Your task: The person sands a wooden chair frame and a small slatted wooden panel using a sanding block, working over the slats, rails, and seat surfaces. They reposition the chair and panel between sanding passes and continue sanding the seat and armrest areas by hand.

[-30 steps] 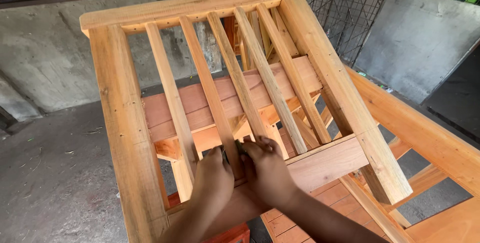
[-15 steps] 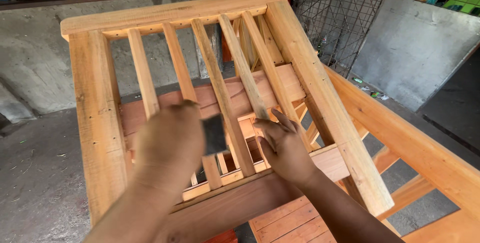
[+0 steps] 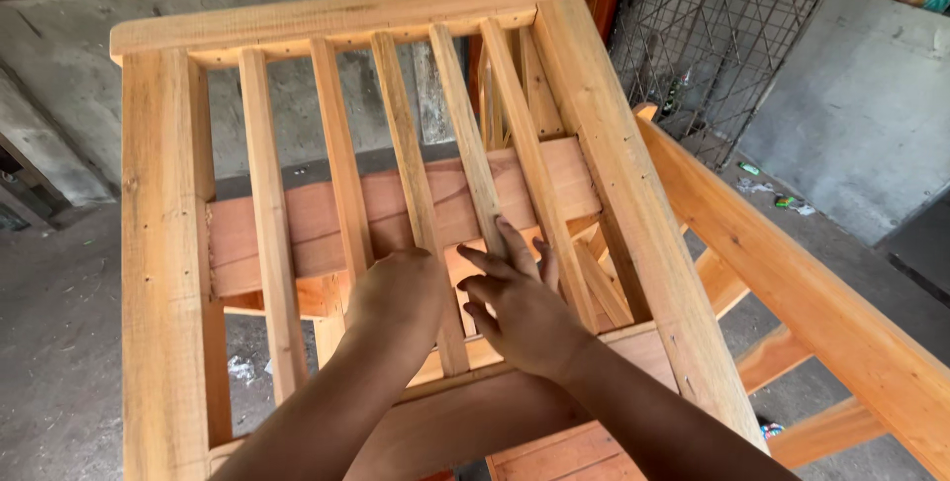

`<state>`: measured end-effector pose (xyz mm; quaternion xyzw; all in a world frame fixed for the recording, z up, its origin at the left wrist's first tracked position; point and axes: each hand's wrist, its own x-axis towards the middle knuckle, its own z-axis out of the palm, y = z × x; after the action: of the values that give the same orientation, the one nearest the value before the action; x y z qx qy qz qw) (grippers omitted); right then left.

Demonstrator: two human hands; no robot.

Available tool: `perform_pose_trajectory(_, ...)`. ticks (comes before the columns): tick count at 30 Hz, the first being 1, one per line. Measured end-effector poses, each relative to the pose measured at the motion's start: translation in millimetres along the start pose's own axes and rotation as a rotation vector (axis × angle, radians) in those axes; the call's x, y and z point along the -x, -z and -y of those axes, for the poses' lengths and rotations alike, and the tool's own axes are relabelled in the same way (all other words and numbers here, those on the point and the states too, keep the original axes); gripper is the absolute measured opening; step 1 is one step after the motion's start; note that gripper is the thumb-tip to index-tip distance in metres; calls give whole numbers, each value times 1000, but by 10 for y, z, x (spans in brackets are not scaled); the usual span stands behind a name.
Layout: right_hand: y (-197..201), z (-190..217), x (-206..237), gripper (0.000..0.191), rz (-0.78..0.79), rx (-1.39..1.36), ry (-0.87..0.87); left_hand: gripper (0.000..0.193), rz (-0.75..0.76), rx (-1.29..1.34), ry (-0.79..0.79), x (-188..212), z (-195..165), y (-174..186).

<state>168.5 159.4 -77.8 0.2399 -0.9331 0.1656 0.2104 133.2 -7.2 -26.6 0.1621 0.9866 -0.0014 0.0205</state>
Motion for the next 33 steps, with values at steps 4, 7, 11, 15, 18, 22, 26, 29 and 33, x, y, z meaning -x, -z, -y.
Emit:
perform_pose_trajectory(4,7,-23,-97,24,48,20,1,33,-175,500,164,91,135,-224)
perform_pose_trajectory(7,49,-18,-166,46,5,73,76,49,-74,793,267,262,222,-375)
perform_pose_trajectory(11,123,-42,-212,43,217,126,52,35,-104,1230,286,421,269,-563)
perform_pose_trajectory(15,117,-66,-163,31,132,-112,-48,36,30,1677,349,429,232,-750)
perform_pose_trajectory(18,36,5,-9,27,46,-216,-136,27,22,1353,217,422,231,-871)
perform_pose_trajectory(22,-57,189,250,41,206,-265,-244,44,90,944,275,380,255,-916)
perform_pose_trajectory(26,-116,283,146,30,195,-230,-345,36,-561,435,-184,162,242,-799)
perform_pose_trajectory(29,-154,229,-142,23,-153,-133,-195,35,-198,1072,320,21,202,-724)
perform_pose_trajectory(33,-166,217,-133,36,44,-109,-331,23,-520,569,18,199,137,-833)
